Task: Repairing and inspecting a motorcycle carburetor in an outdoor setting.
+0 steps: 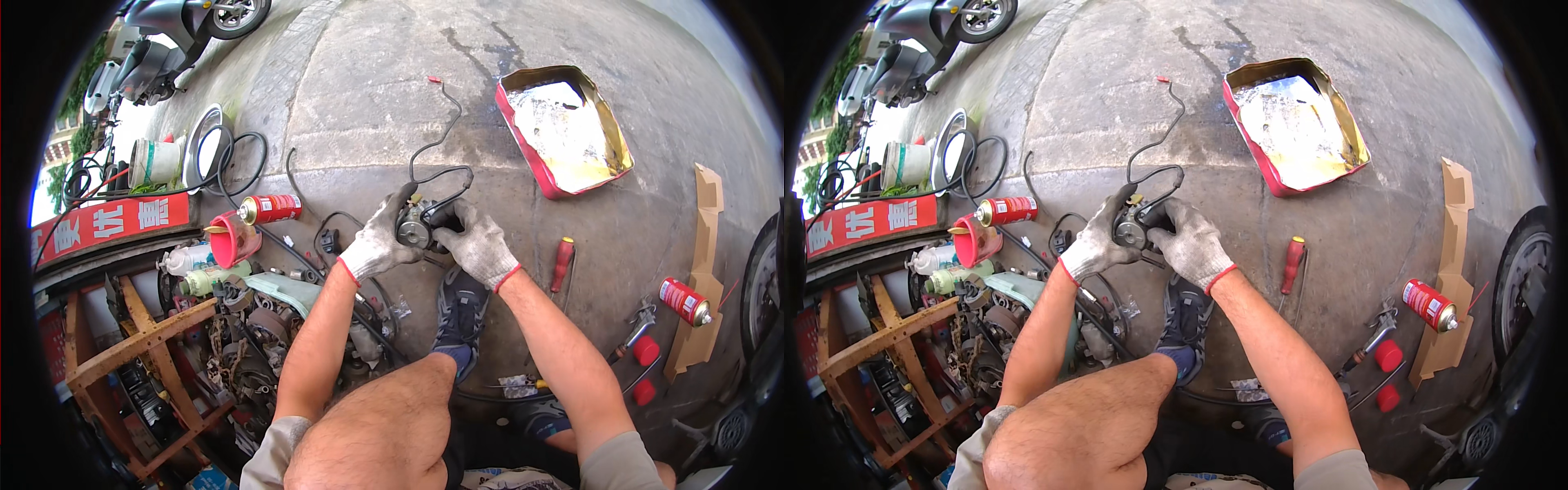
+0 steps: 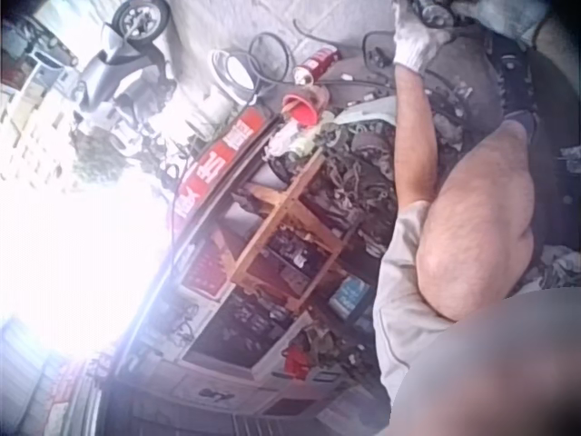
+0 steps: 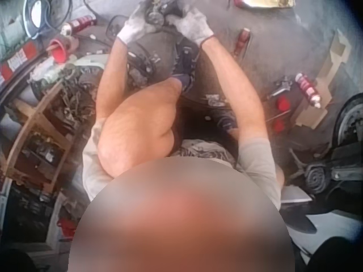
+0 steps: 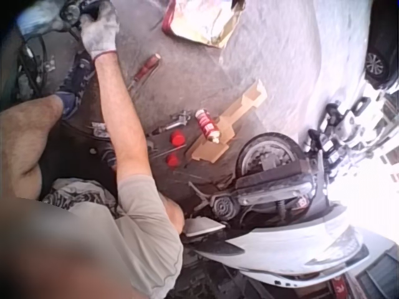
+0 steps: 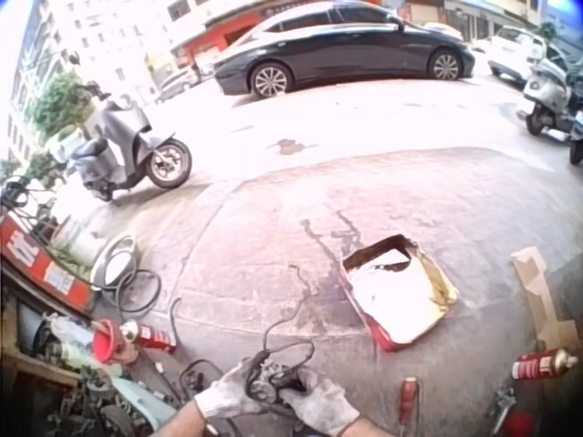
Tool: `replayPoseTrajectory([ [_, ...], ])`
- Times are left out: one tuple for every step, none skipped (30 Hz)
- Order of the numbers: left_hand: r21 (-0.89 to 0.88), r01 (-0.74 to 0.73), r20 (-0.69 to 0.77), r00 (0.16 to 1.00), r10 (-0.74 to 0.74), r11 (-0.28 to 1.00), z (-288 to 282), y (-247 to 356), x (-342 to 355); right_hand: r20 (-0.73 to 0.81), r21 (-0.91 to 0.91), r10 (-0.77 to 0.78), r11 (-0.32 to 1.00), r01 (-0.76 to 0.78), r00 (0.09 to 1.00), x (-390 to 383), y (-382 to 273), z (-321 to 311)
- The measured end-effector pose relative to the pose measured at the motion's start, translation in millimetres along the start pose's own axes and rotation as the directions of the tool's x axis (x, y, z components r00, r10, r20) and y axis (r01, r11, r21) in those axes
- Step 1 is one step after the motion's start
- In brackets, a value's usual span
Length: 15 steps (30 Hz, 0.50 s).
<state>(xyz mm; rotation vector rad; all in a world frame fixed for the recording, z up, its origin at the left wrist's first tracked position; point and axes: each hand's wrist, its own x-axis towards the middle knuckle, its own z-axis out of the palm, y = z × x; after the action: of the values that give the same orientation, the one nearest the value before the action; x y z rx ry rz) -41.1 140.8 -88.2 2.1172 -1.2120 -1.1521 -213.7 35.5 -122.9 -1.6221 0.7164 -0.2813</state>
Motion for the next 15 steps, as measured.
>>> replayPoseTrajectory([
  [0.000, 0.000, -0.003, 1.000, 0.000, 1.000, 0, 1, 0, 0.022, 0.127, 0.165, 0.978, -0.167, 0.986, 1, 0, 1],
  [0.044, 0.003, 0.002, 1.000, -0.003, 0.999, 1, 2, -1, 0.023, 0.127, 0.163, 0.978, -0.165, 0.986, 1, 0, 0],
  [0.087, 0.005, 0.006, 1.000, -0.006, 0.996, 1, 2, -2, -0.024, 0.118, 0.148, 0.982, -0.145, 0.989, 1, 0, -1],
  [0.086, 0.001, 0.006, 1.000, -0.002, 0.996, 1, 4, -1, -0.076, 0.105, 0.134, 0.986, -0.126, 0.988, 0, -1, -4],
  [0.068, 0.003, 0.010, 1.000, -0.004, 0.998, 2, 5, -1, -0.080, 0.102, 0.134, 0.987, -0.125, 0.988, 0, 6, -3],
  [0.049, 0.005, 0.013, 1.000, -0.006, 0.999, 2, 6, 0, -0.145, 0.328, 0.161, 0.939, -0.106, 0.976, 1, 17, 1],
  [0.050, 0.006, 0.013, 1.000, -0.006, 0.999, 1, 7, -1, -0.197, 0.537, 0.202, 0.841, -0.067, 0.959, 3, 16, 3],
  [0.050, 0.013, 0.015, 1.000, -0.014, 0.999, 0, 7, -2, -0.154, 0.652, 0.175, 0.757, -0.033, 0.972, 2, 16, -2],
  [0.051, 0.020, 0.018, 1.000, -0.021, 0.999, 0, 8, -2, -0.154, 0.652, 0.175, 0.757, -0.033, 0.972, 4, 16, -5],
  [0.053, 0.021, 0.018, 1.000, -0.022, 0.998, -1, 9, -2, -0.098, 0.752, 0.230, 0.655, -0.080, 0.968, 7, 11, -8],
  [0.070, 0.027, 0.021, 0.999, -0.028, 0.997, -1, 11, -3, -0.034, 0.834, 0.276, 0.538, -0.125, 0.961, 11, 5, -12],
  [0.088, 0.033, 0.024, 0.999, -0.035, 0.996, -1, 12, -3, -0.028, 0.854, 0.259, 0.508, -0.112, 0.965, 15, 0, -13],
  [0.088, 0.031, 0.025, 0.999, -0.034, 0.996, -1, 14, -2, -0.029, 0.854, 0.259, 0.509, -0.111, 0.966, 17, -4, -16],
  [0.072, 0.033, 0.024, 0.999, -0.034, 0.997, -1, 16, -1, -0.022, 0.867, 0.261, 0.485, -0.112, 0.965, 19, -6, -19],
  [0.057, 0.034, 0.023, 0.999, -0.035, 0.998, -1, 17, 0, -0.015, 0.880, 0.263, 0.462, -0.113, 0.965, 20, -7, -20],
])
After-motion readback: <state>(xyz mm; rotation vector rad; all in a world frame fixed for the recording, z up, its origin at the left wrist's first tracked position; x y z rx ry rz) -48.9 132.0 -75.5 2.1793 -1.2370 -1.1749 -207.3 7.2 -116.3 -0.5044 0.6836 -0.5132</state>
